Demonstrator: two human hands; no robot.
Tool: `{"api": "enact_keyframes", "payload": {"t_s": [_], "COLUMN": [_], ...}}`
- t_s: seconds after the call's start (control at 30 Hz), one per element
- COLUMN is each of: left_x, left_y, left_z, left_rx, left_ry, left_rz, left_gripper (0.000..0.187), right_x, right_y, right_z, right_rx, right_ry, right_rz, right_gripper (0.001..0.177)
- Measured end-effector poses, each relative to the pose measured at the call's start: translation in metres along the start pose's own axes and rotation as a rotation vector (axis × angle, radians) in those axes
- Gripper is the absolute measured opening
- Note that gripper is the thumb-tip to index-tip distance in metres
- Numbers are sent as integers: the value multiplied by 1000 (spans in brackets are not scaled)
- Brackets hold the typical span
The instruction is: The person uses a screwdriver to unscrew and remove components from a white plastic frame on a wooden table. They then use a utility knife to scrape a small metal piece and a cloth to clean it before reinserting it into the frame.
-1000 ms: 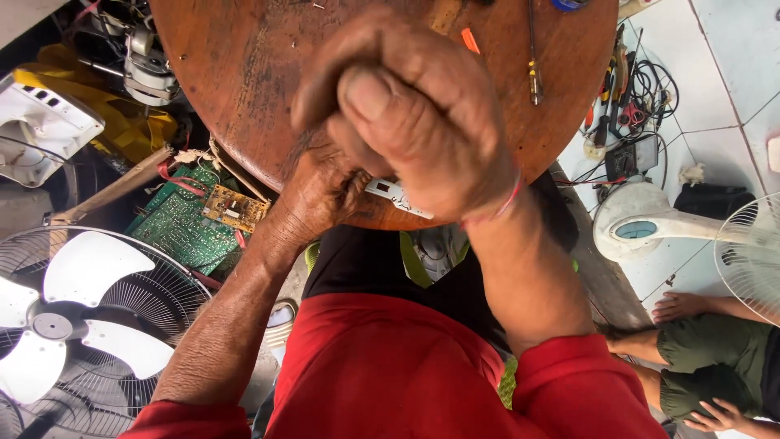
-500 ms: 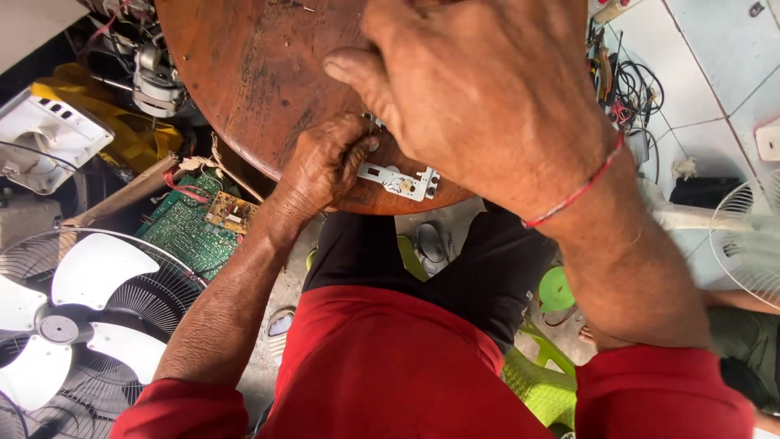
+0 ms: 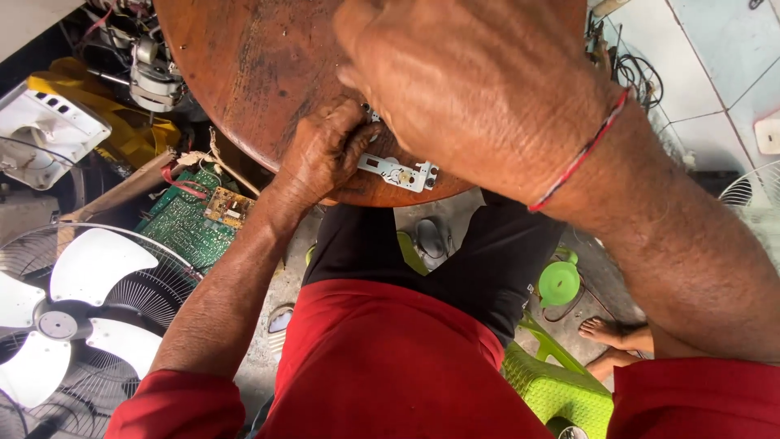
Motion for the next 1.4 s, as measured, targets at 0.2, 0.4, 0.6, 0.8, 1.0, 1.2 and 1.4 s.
{"api": "enact_keyframes", "payload": {"t_s": [0.2, 0.4, 0.6, 0.8, 1.0, 1.2, 1.4], "left_x": [-35, -17, -17, -40, -61, -25, -6], "left_y": [15, 4, 8, 23, 29, 19, 0], "left_z": [-16, -15, -15, -20, -24, -12, -13], "left_rx": [130, 109, 32, 54, 219, 150, 78], "left_ry": [-117, -60, 34, -1, -156, -94, -34], "left_rz": [-39, 103, 103, 51, -142, -34, -85], "left_gripper": [7, 8, 12, 13, 29, 27, 9], "right_x": [13, 10, 6, 9, 14, 0, 24], "right_y": [2, -2, 2, 0, -1, 7, 10], "right_z": [-2, -9, -7, -3, -2, 8, 8], "right_rx": [87, 10, -47, -5, 42, 278, 420], "right_ry": [395, 192, 2, 311, 329, 267, 459], "right_rz": [-145, 0, 82, -118, -135, 173, -25], "right_gripper": [31, 44, 24, 18, 23, 40, 26]}}
Point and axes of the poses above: each hand's wrist, its own y-axis towards the middle knuckle, its own z-axis out of the palm, x = y × z, the point moved 8 cm from there along y, towards the middle knuckle, and after that the axes turned 10 degrees about -y, right-handed, at the moved point
